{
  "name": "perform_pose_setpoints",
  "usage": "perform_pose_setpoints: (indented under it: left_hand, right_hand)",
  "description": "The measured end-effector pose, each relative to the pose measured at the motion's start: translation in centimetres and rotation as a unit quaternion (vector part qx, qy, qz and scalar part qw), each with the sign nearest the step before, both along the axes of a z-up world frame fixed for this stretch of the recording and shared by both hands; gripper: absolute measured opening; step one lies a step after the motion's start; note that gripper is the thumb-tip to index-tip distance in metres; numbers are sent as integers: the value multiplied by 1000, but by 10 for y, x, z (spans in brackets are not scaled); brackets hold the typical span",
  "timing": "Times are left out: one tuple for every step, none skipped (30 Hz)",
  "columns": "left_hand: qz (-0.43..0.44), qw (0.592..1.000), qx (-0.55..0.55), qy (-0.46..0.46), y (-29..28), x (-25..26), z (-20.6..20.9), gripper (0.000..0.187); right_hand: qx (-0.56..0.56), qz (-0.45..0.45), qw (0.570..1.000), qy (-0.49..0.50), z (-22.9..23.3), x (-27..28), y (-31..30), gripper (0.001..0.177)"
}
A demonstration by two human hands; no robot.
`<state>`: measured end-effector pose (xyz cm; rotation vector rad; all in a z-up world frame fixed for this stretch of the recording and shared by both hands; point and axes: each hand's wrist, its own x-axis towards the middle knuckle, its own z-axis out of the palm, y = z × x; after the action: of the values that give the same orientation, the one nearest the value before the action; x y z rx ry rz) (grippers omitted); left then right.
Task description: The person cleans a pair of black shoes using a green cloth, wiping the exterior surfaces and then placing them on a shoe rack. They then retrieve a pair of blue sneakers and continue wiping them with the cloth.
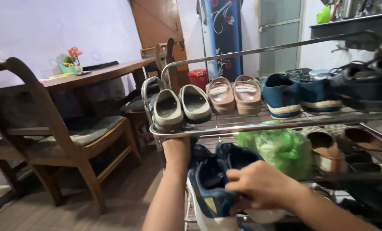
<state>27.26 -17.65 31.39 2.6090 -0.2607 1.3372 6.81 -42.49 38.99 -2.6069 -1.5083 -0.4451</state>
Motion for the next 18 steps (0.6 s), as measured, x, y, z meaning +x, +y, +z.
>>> perform_pose_setpoints:
  left_hand:
    - [-16, 998, -43, -37, 5, 9, 1, 15]
    - [-50, 993, -54, -95, 10, 14, 0, 13]
    - [-83, 983, -66, -153, 12, 16, -2, 14]
    - [-115, 968, -78, -210, 13, 17, -3, 17]
    - [-58, 995, -10, -82, 15, 12, -9, 15]
    - [0, 997, 57, 49, 17, 6, -14, 13]
    - [54, 975, 123, 179, 19, 3, -15, 13]
    - [33, 974, 117, 193, 22, -2, -17, 16]
    - [9, 972, 112, 207, 22, -9, -19, 20]
    - [-15, 969, 108, 221, 23, -16, -17, 24]
    - [-28, 973, 121, 195, 25, -25, -13, 21]
    - [-40, 976, 135, 168, 27, -36, -6, 20]
    - [-53, 977, 149, 143, 28, -51, 2, 21]
    - [-52, 977, 162, 129, 34, -68, 10, 28]
    - [-53, 976, 176, 115, 43, -84, 23, 36]
    - [-54, 975, 191, 100, 53, -101, 37, 43]
    - [-72, 977, 190, 64, 61, -118, 51, 42]
    - [-90, 978, 189, 27, 70, -136, 64, 42]
  right_hand:
    - [1, 37, 999, -12, -2, 2, 2, 39]
    - [1, 74, 997, -24, -5, 1, 2, 35]
    - [0, 111, 993, -34, -11, -1, -1, 33]
    - [-21, 126, 990, -58, -19, -4, -5, 27]
    - [-42, 143, 986, -79, -29, -9, -10, 22]
    - [-62, 160, 980, -100, -40, -13, -16, 18]
    - [-74, 133, 985, -80, -52, -13, -21, 18]
    - [-86, 106, 989, -60, -64, -12, -27, 18]
    - [-96, 77, 992, -38, -78, -12, -35, 18]
    - [-89, 103, 990, -37, -92, -10, -41, 11]
    - [-84, 130, 987, -37, -104, -6, -48, 17]
    - [-79, 157, 984, -37, -116, -4, -55, 30]
    - [-74, 159, 984, -23, -128, -7, -61, 27]
    - [-75, 162, 984, -13, -138, -13, -67, 24]
    - [-74, 166, 983, -13, -141, -14, -70, 21]
    - [-65, 168, 984, -13, -142, -16, -70, 18]
    - [-62, 171, 983, -14, -138, -21, -70, 16]
    - [-56, 176, 983, -16, -133, -28, -68, 13]
